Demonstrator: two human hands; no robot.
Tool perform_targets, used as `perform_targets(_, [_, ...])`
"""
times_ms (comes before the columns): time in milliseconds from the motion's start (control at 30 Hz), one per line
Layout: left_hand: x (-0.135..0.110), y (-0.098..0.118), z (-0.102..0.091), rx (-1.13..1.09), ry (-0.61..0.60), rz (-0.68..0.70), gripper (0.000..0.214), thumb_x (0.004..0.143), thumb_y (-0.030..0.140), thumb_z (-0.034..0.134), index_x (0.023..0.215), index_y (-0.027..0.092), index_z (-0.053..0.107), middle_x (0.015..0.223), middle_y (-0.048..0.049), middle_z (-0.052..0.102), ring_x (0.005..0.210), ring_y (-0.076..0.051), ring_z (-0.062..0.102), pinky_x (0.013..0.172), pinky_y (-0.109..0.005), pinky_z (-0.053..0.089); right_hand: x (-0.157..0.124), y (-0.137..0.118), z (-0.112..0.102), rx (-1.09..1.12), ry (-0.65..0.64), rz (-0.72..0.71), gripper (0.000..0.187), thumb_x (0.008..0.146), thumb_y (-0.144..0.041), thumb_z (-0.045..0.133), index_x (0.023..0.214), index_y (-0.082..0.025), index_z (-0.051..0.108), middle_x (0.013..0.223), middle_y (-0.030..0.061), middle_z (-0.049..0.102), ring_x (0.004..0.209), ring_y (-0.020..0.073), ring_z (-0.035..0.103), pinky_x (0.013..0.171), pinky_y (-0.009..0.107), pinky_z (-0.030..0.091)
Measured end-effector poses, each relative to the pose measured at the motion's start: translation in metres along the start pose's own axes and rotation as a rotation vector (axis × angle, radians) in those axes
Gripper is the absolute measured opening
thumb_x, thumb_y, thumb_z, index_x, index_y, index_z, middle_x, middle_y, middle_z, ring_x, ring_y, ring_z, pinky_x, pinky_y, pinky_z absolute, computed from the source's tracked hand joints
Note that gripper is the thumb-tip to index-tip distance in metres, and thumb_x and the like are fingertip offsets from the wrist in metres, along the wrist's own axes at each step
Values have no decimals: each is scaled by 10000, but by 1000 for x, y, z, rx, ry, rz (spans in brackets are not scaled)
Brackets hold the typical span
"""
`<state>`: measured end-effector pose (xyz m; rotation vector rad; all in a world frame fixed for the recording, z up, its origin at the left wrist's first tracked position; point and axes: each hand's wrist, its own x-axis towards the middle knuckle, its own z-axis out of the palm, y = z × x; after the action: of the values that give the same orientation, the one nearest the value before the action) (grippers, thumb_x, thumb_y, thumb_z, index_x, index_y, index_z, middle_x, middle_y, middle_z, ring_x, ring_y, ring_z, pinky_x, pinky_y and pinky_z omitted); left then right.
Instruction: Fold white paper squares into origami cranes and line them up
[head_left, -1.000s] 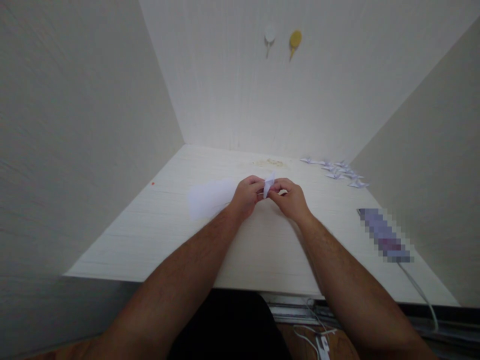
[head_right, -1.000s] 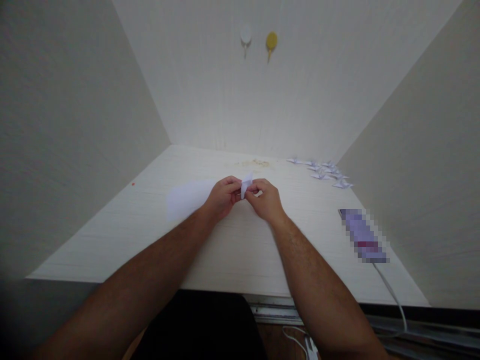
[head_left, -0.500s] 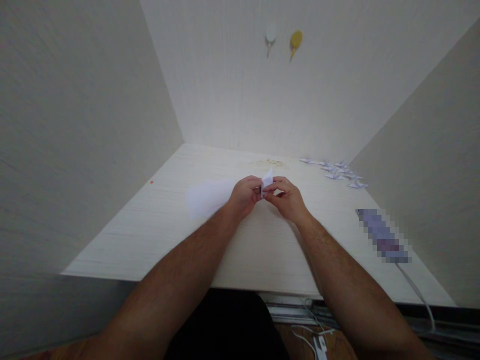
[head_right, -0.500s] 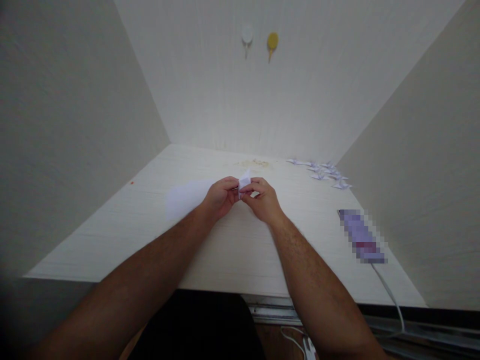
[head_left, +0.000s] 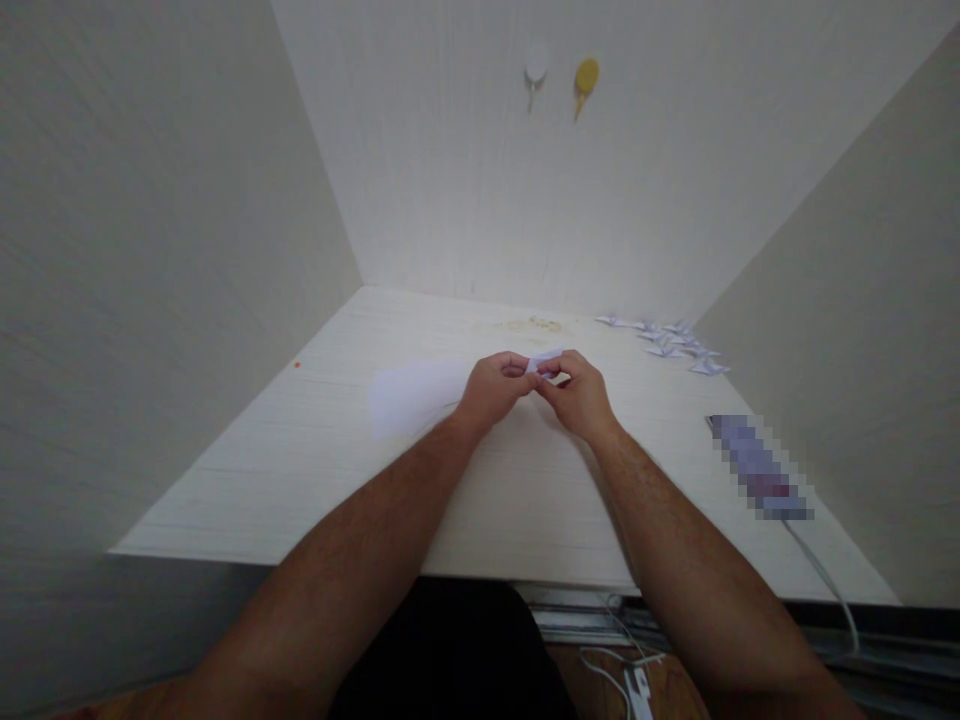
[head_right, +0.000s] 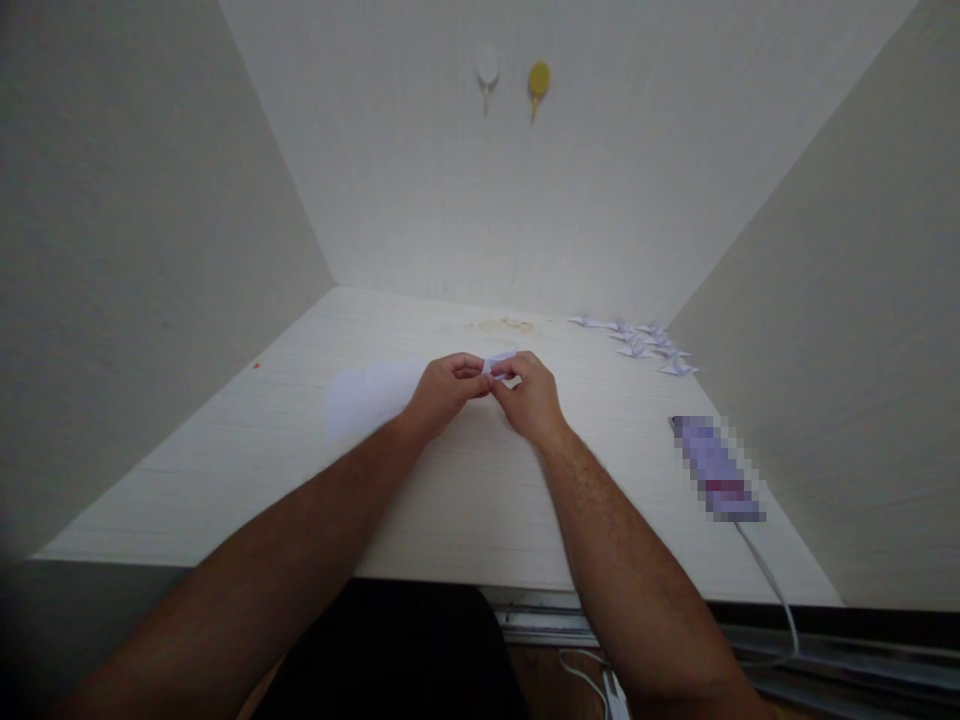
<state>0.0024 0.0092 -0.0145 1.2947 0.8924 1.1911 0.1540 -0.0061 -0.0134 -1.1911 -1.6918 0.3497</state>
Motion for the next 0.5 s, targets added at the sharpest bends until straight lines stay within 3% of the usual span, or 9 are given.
perform_targets(133, [4, -4, -4, 230, 72, 121, 315, 657, 243, 774, 951, 170, 685, 824, -44, 740, 766, -182, 704, 734, -308, 557, 0, -2, 0, -9, 4, 8, 44, 761, -224, 653, 784, -208, 687, 830, 30, 615, 698, 143, 573, 581, 269, 469])
perform_targets(267, [6, -7, -6, 310, 73, 148, 287, 665, 241, 772, 933, 174, 698, 836, -51, 735, 773, -178, 701, 745, -311, 563, 2, -3, -2, -18, 26, 58, 65, 744, -183, 628, 757, -200, 689, 768, 15, 615, 679, 141, 568, 610, 284, 466])
perform_targets(500, [4, -4, -4, 88, 24, 31, 279, 647, 189, 772, 908, 135, 689, 765, -51, 721, 661, -147, 672, 665, -294, 569, 2, -2, -2, 0, 32, 86, 42, 735, -207, 653, 751, -199, 691, 789, 17, 637, 704, 144, 584, 637, 291, 475])
